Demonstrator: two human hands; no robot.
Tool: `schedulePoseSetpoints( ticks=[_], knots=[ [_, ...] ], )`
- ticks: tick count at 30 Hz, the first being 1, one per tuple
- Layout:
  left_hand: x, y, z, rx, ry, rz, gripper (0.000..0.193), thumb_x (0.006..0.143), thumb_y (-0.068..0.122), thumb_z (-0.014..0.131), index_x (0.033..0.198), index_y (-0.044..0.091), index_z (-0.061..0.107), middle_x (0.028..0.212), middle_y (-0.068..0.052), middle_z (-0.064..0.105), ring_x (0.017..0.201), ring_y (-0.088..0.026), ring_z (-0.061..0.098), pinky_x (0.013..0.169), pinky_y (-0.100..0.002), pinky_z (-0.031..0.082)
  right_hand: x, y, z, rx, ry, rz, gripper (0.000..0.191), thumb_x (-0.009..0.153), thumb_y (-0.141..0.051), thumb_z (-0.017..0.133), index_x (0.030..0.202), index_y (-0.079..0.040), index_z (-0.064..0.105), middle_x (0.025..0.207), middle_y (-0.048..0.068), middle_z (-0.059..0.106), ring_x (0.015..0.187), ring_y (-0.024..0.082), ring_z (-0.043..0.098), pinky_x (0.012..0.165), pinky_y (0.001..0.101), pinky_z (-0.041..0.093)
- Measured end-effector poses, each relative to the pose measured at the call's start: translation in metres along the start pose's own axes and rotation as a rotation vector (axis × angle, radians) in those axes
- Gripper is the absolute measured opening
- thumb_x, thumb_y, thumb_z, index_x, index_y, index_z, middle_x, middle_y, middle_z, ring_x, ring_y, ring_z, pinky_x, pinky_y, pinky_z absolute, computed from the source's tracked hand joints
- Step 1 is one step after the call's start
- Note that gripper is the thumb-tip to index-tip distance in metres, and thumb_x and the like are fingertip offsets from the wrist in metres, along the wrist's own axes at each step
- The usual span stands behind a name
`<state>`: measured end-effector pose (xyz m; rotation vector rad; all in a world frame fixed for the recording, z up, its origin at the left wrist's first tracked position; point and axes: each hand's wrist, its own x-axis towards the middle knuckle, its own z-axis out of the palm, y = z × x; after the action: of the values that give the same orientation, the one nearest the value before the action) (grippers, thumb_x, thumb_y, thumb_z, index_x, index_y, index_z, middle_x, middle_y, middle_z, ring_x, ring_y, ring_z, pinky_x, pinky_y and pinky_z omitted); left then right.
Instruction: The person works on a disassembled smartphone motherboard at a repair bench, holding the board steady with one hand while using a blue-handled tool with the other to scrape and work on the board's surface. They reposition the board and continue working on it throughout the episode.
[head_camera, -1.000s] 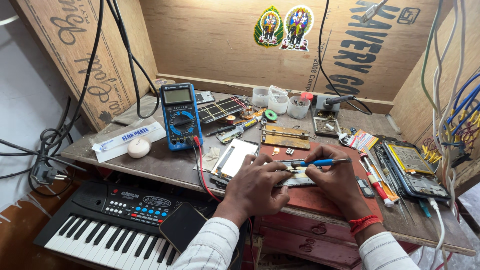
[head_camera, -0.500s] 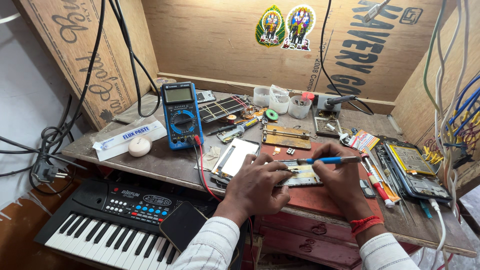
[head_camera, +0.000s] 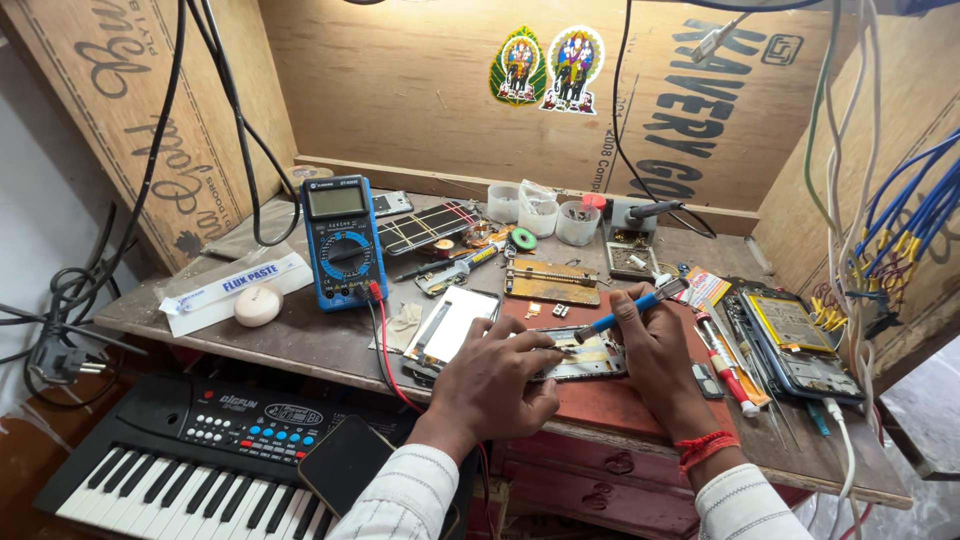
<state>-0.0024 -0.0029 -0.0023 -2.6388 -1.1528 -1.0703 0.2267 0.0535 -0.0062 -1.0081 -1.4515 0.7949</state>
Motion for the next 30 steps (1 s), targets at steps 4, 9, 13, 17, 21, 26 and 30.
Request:
schedulePoseSetpoints(
  ticks=[4,9,13,17,21,26,30],
  knots=[
    [-0.0008,-0.0009,0.0017,0.004,0.023,0.02,0.037,0.079,0.032,0.067,0.109,0.015,0.08,0.118,-0.001,0.074,0.11,-0.022,0.061,0.099,-0.041,0.042,0.0003,-0.003,0.0013,-0.037,-0.056,-0.012,0.029,0.104,-0.038,0.056,0.094,-0.011,0.057,0.069,-0.006,0.051,0.06,0.002,0.043,0.05,0.023,0.035],
    [-0.001,-0.0002,0.0019,0.005,0.011,0.002,0.036,0.08,0.032,0.066,0.11,0.016,0.08,0.117,0.001,0.075,0.11,-0.021,0.061,0.099,-0.04,0.042,-0.0009,-0.0085,0.0016,-0.072,-0.073,0.058,0.03,0.103,-0.038,0.058,0.091,-0.011,0.057,0.07,-0.005,0.051,0.059,0.003,0.043,0.049,0.0239,0.035],
    [-0.0008,0.0001,0.0017,0.003,0.019,0.003,0.036,0.08,0.032,0.066,0.11,0.017,0.08,0.117,0.0,0.074,0.109,-0.021,0.061,0.098,-0.04,0.042,-0.0014,-0.01,0.0014,-0.117,-0.072,0.041,0.031,0.103,-0.038,0.058,0.091,-0.01,0.058,0.068,-0.005,0.052,0.059,0.003,0.043,0.049,0.0244,0.034],
    [-0.0009,-0.0001,0.0018,0.005,0.018,0.002,0.035,0.08,0.032,0.067,0.109,0.017,0.079,0.116,0.001,0.075,0.109,-0.021,0.061,0.099,-0.04,0.042,-0.0006,-0.0085,0.0015,-0.101,-0.083,0.046,0.03,0.102,-0.038,0.058,0.091,-0.009,0.058,0.067,-0.003,0.055,0.057,0.005,0.045,0.049,0.0251,0.036],
    [-0.0006,0.0003,0.0016,0.006,0.013,0.001,0.035,0.08,0.032,0.067,0.11,0.017,0.079,0.117,0.0,0.074,0.109,-0.021,0.061,0.099,-0.04,0.042,0.0,-0.0068,0.0013,-0.094,-0.089,0.024,0.028,0.101,-0.036,0.061,0.094,-0.009,0.06,0.069,-0.002,0.058,0.059,0.004,0.049,0.052,0.0242,0.039],
    [-0.0009,0.0003,0.0008,0.019,0.007,0.0,0.035,0.08,0.032,0.066,0.109,0.017,0.079,0.116,0.001,0.074,0.109,-0.021,0.061,0.1,-0.04,0.041,-0.0024,-0.0072,0.0008,-0.144,-0.073,0.04,0.026,0.1,-0.034,0.062,0.094,-0.008,0.062,0.069,-0.001,0.062,0.061,0.005,0.05,0.054,0.0246,0.04],
    [-0.0007,0.0,0.0011,0.034,-0.005,0.006,0.037,0.079,0.033,0.067,0.11,0.017,0.078,0.117,-0.001,0.074,0.11,-0.022,0.061,0.099,-0.041,0.041,-0.0027,-0.0092,0.0011,-0.152,-0.066,0.015,0.029,0.102,-0.034,0.062,0.092,-0.007,0.063,0.071,-0.001,0.063,0.064,0.004,0.053,0.056,0.0231,0.042]
  ],
)
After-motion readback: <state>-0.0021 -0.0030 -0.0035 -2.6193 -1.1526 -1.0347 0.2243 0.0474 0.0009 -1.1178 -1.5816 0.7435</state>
